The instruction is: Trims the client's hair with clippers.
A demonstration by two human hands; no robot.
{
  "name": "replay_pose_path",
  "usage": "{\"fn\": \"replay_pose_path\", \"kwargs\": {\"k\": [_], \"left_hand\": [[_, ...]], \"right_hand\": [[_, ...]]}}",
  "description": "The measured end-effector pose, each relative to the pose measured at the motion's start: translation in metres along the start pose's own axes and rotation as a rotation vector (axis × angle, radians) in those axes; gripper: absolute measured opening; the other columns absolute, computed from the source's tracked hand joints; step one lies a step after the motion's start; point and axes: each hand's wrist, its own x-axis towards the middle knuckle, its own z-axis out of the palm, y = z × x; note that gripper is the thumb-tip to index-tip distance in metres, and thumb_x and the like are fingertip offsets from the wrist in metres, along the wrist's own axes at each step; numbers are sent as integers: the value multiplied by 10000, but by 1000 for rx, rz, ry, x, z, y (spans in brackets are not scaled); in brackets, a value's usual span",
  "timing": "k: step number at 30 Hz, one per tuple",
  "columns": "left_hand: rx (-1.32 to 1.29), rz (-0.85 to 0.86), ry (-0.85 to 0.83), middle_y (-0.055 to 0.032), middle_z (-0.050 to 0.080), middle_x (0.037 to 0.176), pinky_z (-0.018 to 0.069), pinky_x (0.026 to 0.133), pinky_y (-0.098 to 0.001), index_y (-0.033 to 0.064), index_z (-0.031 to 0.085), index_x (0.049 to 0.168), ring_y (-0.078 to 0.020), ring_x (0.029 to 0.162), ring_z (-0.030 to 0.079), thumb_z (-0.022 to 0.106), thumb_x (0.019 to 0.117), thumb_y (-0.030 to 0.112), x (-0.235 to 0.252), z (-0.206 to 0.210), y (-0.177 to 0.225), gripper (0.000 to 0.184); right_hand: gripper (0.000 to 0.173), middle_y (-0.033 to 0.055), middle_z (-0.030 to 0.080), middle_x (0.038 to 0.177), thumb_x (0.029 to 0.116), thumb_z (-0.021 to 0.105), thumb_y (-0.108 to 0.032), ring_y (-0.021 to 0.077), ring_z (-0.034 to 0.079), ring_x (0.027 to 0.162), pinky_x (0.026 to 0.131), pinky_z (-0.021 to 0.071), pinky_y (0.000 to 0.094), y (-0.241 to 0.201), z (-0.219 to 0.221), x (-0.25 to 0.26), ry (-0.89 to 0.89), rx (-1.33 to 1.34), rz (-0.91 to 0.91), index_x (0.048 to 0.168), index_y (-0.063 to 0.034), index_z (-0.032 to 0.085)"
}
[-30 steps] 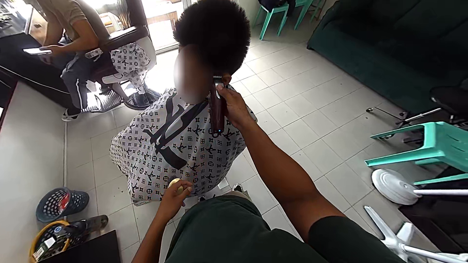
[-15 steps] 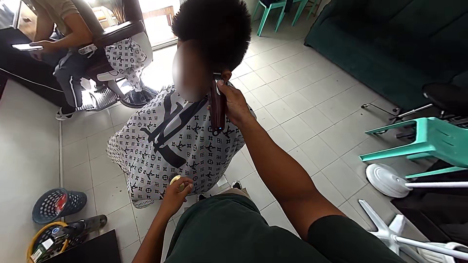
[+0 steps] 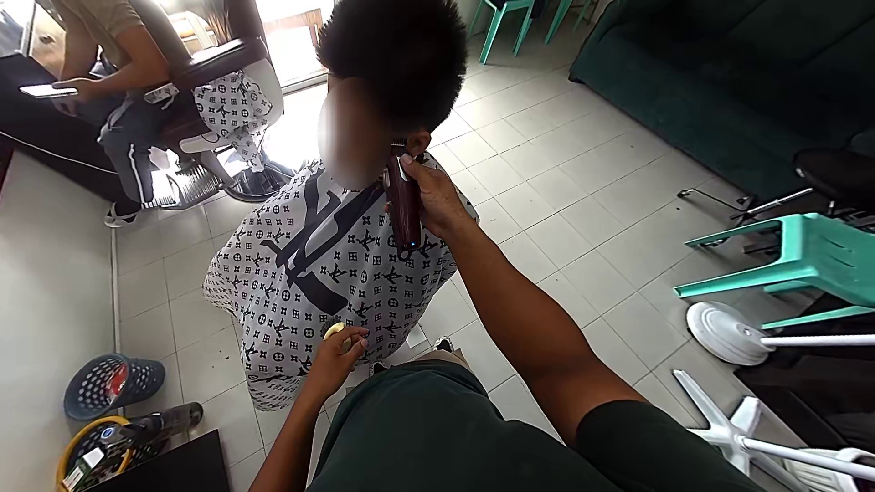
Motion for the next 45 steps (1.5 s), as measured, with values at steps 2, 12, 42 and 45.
{"fn": "replay_pose_path", "kwargs": {"k": [2, 12, 42, 45], "left_hand": [[6, -5, -2, -33, 726, 1025, 595, 666, -274, 79, 671, 1260, -98, 813, 710, 599, 1034, 194, 0, 0, 1, 264], [22, -7, -15, -27, 727, 1034, 594, 671, -273, 94, 669, 1271, -92, 820, 709, 603, 1035, 216, 1, -2, 2, 274], [28, 17, -2, -34, 728, 1032, 597, 676, -276, 81, 667, 1275, -97, 828, 713, 604, 1033, 204, 3, -6, -3, 279], [23, 17, 3, -30, 728, 1026, 595, 675, -270, 84, 669, 1269, -91, 827, 711, 603, 1031, 205, 3, -6, -1, 276]], "right_hand": [[419, 121, 670, 942, 1111, 403, -375, 224, 699, 760, 705, 627, 408, -1, 1, 0, 5, 39, 8, 1193, -8, 590], [382, 119, 665, 918, 1110, 414, -349, 223, 698, 753, 708, 628, 408, -2, 5, 2, 8, 64, -42, 1164, -9, 580], [338, 105, 646, 859, 1093, 480, -295, 186, 674, 718, 695, 609, 365, -10, 5, 5, -39, -231, -142, 1056, 21, 596], [363, 106, 652, 823, 1090, 494, -321, 184, 674, 671, 653, 612, 357, -13, 3, 3, -34, -258, -82, 1039, 20, 607]]}}
